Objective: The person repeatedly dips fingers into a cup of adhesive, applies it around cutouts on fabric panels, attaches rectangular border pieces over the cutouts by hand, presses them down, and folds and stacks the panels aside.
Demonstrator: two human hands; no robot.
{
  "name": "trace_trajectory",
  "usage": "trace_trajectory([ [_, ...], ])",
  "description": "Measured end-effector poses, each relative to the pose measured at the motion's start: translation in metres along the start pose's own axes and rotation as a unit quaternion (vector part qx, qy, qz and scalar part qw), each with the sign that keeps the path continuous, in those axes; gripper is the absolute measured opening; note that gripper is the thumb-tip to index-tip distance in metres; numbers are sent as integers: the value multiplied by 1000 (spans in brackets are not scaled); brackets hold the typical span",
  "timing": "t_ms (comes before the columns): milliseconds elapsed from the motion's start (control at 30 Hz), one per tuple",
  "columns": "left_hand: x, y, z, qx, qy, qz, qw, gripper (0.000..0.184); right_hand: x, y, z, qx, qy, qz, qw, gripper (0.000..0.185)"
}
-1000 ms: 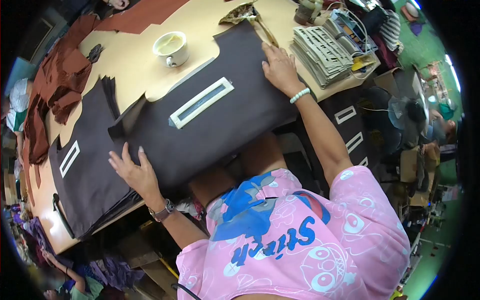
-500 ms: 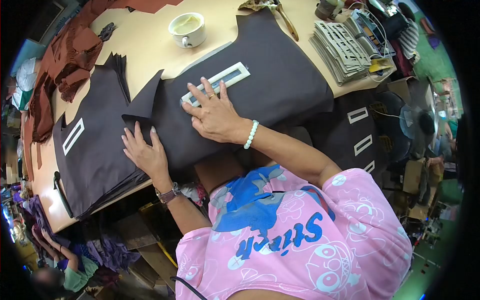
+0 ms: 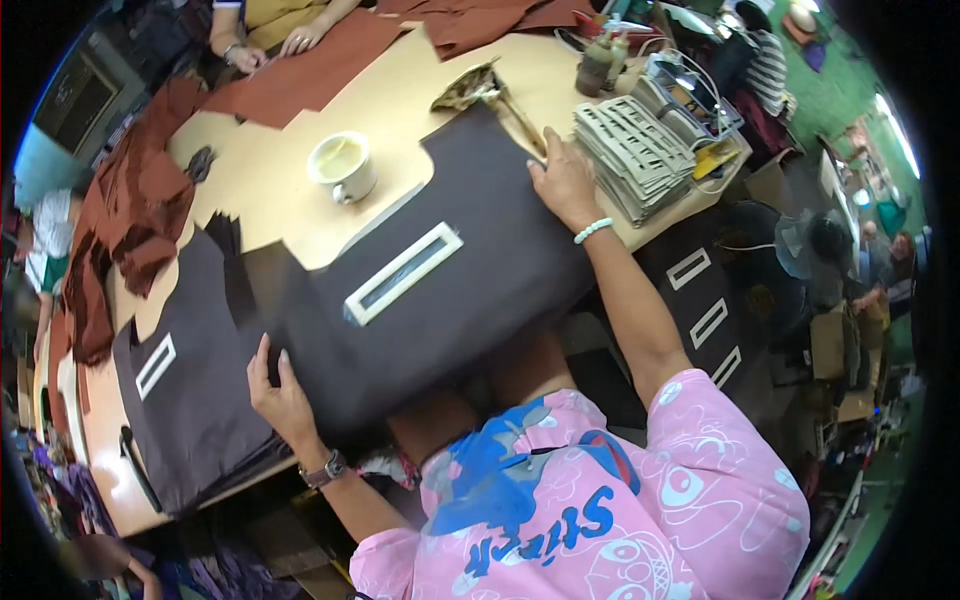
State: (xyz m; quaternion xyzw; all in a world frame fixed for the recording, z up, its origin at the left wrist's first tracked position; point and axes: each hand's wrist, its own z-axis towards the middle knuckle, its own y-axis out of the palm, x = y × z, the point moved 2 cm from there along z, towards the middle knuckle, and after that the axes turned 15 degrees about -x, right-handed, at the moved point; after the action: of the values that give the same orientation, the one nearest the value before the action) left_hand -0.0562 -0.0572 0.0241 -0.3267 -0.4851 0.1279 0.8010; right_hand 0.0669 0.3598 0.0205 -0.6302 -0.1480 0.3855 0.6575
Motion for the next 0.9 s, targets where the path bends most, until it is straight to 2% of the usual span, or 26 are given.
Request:
trace_trajectory([
  [67, -9, 2, 6, -33, 1, -39, 999, 37, 0, 3, -1, 12, -1, -30, 999, 54],
  [133, -7, -1, 11, -114, -42, -46, 992, 41, -6, 9, -3, 6, -9, -44, 999, 51],
  [167, -7, -2, 14, -151, -65, -48, 985, 42, -11, 7, -4, 39, -23, -25, 999, 42],
  [267, -12, -3, 20, -196, -90, -50, 975, 44, -14, 9, 4, 10, -10, 1, 1000, 37],
  [433, -6, -4, 23, -111, -50, -45, 992, 39, -5, -4, 9, -20, -4, 229, 973, 46],
  [533, -2, -8, 23, -73, -24, -35, 996, 39, -16, -18, 7, -108, 29, 187, 976, 52],
  [633, 9, -14, 24, -52, 23, -19, 998, 41, -20, -12, 17, -108, -35, 191, 975, 65],
  [667, 10, -15, 24, -49, 35, -35, 998, 43, -21, -17, 12, -79, -64, 198, 975, 64],
  [700, 20, -20, 23, -49, 48, 8, 998, 46, -14, -12, 14, -19, -92, 212, 973, 61],
  [733, 35, -23, 18, -45, 52, -17, 997, 48, -16, -26, 5, -12, -61, 201, 978, 59],
  [800, 54, -28, 11, -48, 40, -104, 993, 51, -3, -51, -13, -1, -36, 254, 967, 57],
  [867, 64, -33, 2, -92, 21, -234, 968, 51, 29, -56, -31, 116, -82, 281, 949, 56],
  [900, 73, -33, 0, -103, 16, -256, 961, 52, 46, -65, -47, 111, -64, 300, 945, 56],
])
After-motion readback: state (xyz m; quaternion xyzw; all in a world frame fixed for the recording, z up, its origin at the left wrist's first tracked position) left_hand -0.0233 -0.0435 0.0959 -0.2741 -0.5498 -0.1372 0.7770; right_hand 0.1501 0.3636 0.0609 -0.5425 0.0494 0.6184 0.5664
